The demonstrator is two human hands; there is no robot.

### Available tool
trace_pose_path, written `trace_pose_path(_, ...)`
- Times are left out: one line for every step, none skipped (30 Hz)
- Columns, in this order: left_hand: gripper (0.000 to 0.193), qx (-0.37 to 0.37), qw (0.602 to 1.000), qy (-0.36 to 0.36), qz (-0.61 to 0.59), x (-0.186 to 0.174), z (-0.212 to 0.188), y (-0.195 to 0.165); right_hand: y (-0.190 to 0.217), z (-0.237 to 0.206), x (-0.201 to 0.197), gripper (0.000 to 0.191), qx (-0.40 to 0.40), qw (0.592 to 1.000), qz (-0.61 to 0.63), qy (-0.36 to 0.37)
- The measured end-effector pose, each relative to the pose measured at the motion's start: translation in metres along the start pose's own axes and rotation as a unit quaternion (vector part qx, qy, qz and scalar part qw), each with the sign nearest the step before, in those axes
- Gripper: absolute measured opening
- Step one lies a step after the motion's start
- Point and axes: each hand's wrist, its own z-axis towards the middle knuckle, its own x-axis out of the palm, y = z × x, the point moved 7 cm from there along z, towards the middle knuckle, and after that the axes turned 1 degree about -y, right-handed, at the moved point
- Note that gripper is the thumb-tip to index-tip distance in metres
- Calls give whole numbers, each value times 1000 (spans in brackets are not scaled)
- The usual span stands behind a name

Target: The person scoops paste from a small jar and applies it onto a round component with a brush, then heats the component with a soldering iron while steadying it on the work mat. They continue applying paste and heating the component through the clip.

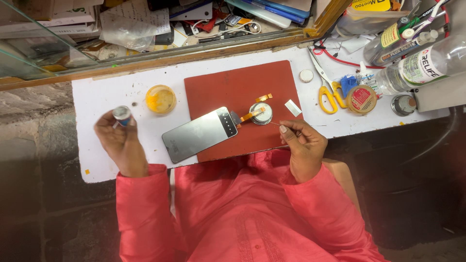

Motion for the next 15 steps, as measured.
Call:
trace_pose_path(43,14,1000,-8,18,-5,7,4,-1,1,-1,13,-5,1000,0,-2)
trace_pose_path(43,39,997,-11,63,-9,13,5,-2,2,-2,13,-11,1000,0,-3)
trace_pose_path(43,64,992,-14,107,-11,18,4,-3,4,-2,13,-17,1000,0,-5)
trace_pose_path(43,89,984,-17,152,-11,21,2,-3,4,-2,13,-34,999,-12,-4)
trace_pose_path(44,80,977,-23,198,-12,23,3,-2,5,-2,13,-50,998,-23,-3)
trace_pose_path(46,72,967,-30,243,-13,25,3,-1,5,-2,13,-67,997,-35,-2)
trace_pose_path(48,63,955,-36,288,-13,27,0,0,6,-2,12,-75,996,-46,-1)
trace_pose_path(47,59,947,-33,314,-11,28,-4,0,7,-1,12,-82,995,-57,-1)
trace_pose_path(46,55,938,-29,340,-8,28,-9,0,8,0,11,-89,994,-68,-1)
trace_pose_path(46,52,929,-25,365,-4,28,-16,1,8,1,11,-104,990,-91,-3)
trace_pose_path(49,101,917,-31,385,1,25,-31,3,8,2,11,-118,986,-113,-5)
trace_pose_path(53,150,902,-36,403,7,16,-46,4,8,4,11,-133,982,-135,-7)
trace_pose_path(58,199,885,-40,420,17,6,-61,4,9,6,12,-138,984,-113,-3)
trace_pose_path(54,195,902,-25,386,27,-6,-66,4,9,6,12,-144,985,-91,0)
trace_pose_path(50,189,917,-9,352,39,-21,-73,4,10,8,13,-148,987,-70,4)
